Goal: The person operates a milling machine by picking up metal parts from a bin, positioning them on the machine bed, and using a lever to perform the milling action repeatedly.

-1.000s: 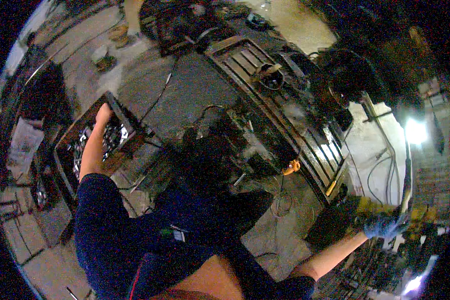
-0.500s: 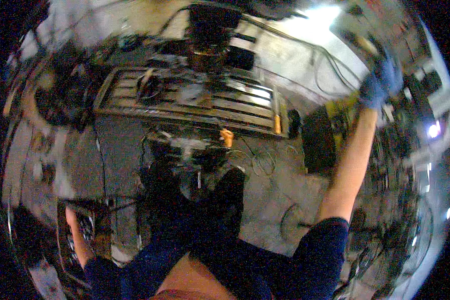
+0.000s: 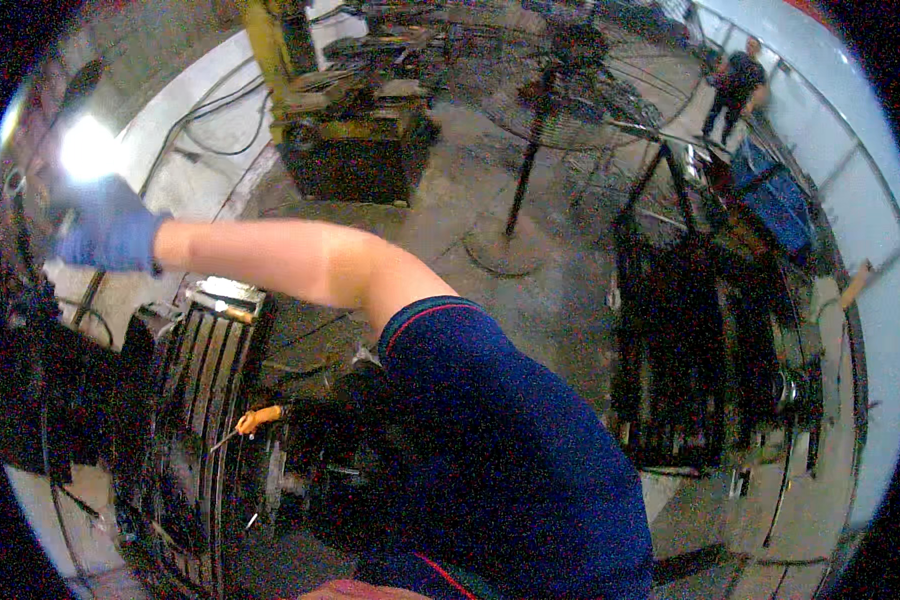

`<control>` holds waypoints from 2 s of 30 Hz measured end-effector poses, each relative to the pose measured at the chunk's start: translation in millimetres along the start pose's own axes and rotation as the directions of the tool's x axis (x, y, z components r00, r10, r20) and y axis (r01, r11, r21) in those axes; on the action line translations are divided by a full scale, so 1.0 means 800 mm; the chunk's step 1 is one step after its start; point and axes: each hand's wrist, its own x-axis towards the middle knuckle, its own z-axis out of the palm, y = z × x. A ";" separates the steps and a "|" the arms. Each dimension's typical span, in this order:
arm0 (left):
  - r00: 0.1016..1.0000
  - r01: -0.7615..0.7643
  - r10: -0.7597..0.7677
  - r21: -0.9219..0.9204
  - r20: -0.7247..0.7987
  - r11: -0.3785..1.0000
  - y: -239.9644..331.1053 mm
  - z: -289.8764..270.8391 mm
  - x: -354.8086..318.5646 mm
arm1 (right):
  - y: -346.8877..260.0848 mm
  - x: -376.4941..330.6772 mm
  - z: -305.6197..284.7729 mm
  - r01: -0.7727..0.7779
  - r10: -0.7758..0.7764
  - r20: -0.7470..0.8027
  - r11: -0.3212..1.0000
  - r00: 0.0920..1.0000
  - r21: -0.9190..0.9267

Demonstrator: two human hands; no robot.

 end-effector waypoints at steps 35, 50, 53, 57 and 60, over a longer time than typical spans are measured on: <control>0.991 -0.050 0.039 0.084 0.131 0.995 0.078 0.019 0.039 | 0.004 -0.482 -0.110 -0.886 0.849 0.484 0.375 0.211 -0.271; 0.997 0.073 -0.077 0.103 0.028 0.992 0.050 -0.012 0.017 | 0.019 -0.489 -0.114 -0.828 0.817 0.526 0.452 0.236 -0.331; 0.982 0.183 -0.177 0.101 -0.069 0.978 0.004 -0.051 -0.004 | 0.027 -0.497 -0.114 -0.857 0.815 0.531 0.429 0.230 -0.286; 0.833 0.485 -0.456 0.013 -0.314 0.875 -0.116 -0.159 -0.109 | 0.029 -0.486 -0.125 -0.827 0.782 0.566 0.483 0.261 -0.286; 0.568 0.690 -0.660 -0.152 -0.492 0.707 -0.197 -0.263 -0.249 | 0.070 -0.499 -0.117 -0.867 0.794 0.539 0.452 0.282 -0.212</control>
